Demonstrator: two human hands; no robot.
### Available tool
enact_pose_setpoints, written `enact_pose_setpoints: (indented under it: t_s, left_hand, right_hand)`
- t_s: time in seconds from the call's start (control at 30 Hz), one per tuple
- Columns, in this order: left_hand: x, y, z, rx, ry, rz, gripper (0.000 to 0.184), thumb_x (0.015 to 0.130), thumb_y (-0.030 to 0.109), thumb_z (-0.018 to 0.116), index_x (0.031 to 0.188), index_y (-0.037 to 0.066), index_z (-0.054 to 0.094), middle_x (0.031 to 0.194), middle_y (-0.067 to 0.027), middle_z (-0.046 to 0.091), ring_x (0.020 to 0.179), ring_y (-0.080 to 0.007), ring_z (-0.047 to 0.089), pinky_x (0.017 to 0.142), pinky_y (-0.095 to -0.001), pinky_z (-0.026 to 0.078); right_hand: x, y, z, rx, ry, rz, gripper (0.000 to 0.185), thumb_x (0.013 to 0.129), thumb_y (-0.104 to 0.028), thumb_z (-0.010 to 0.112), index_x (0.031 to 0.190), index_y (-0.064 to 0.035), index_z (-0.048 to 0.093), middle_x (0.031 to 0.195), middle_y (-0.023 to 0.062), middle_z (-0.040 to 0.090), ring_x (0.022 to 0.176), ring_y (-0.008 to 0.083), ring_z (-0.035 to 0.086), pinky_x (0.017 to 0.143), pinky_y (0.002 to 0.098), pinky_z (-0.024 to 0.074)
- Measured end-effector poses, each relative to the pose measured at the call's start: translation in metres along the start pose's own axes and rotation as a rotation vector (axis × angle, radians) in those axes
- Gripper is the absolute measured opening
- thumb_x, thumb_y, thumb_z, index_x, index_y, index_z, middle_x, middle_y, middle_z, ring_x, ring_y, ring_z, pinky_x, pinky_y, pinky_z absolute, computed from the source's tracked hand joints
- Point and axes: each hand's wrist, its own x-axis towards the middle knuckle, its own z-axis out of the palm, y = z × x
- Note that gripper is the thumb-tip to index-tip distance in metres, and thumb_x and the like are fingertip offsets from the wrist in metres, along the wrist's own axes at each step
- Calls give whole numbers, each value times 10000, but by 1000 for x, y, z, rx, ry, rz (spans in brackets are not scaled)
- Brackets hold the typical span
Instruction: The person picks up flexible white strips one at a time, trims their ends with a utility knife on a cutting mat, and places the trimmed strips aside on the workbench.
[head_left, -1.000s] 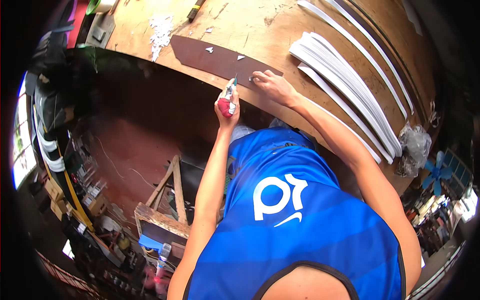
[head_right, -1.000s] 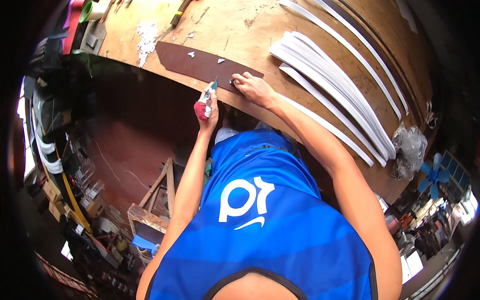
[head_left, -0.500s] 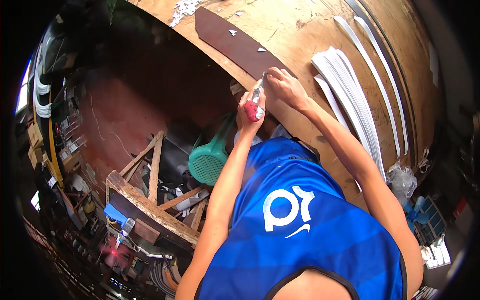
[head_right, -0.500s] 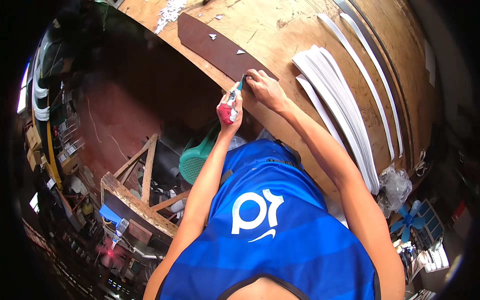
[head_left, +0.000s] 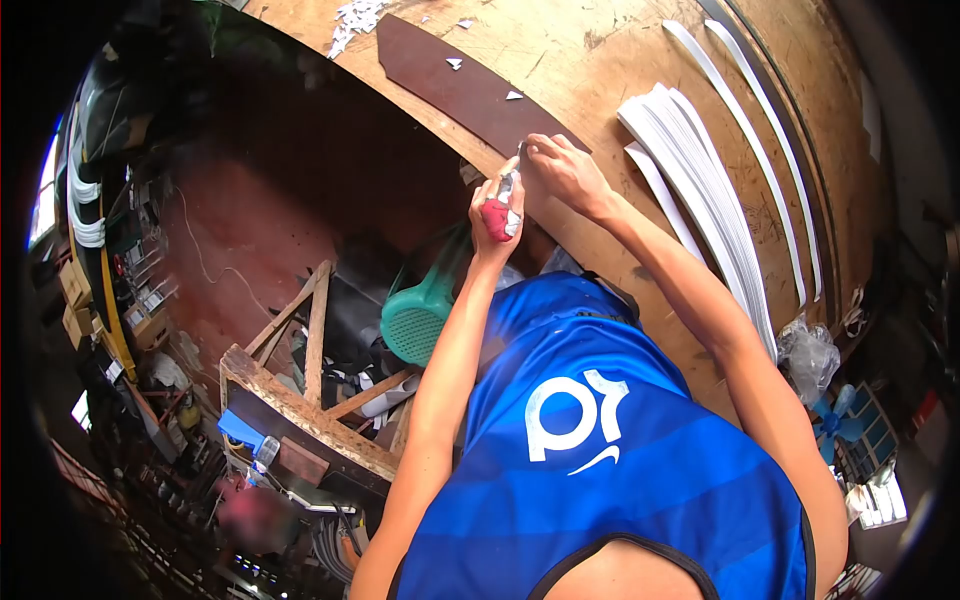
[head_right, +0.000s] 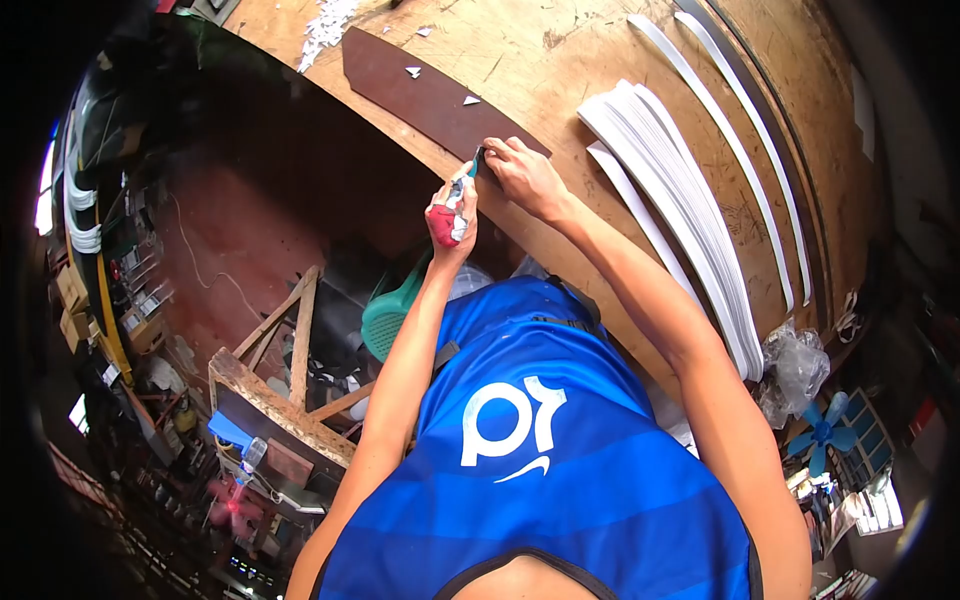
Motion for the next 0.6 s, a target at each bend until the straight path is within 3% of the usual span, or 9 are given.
enact_pose_setpoints:
  t_s: [0.17, 0.37, 0.43, 0.6]
  left_hand:
    - [2, 3, 0, 126, -14, 29, 284, 981, 160, 555, 1198, 10, 661, 883, -159, 692, 752, -305, 635, 723, -399, 494]
    - [8, -9, 13, 214, 32, 88, 264, 978, 162, 552, 1155, 1, 663, 1003, -164, 714, 774, -301, 658, 749, -387, 487]
    - [4, -5, 7, 252, -36, 17, 258, 975, 154, 555, 1152, 1, 665, 1020, -158, 715, 768, -299, 656, 739, -383, 486]
    - [8, -9, 7, 174, -8, 53, 260, 978, 153, 567, 1173, 16, 671, 853, -128, 684, 675, -255, 593, 681, -375, 459]
  right_hand:
    - [-2, 3, 5, -80, 3, -66, 257, 774, -80, 603, 1016, -4, 647, 1206, 90, 599, 990, 229, 589, 854, 305, 538]
    - [-3, 2, 11, -82, 15, -53, 264, 779, -93, 591, 1018, 1, 654, 1174, 87, 600, 978, 222, 584, 858, 301, 524]
    - [-2, -1, 9, -69, 34, -56, 258, 778, -95, 592, 1010, 1, 654, 1169, 86, 598, 971, 222, 584, 853, 301, 524]
    - [-2, 2, 12, -130, 76, -89, 226, 784, -87, 586, 982, 2, 646, 1145, 81, 603, 958, 230, 589, 833, 307, 533]
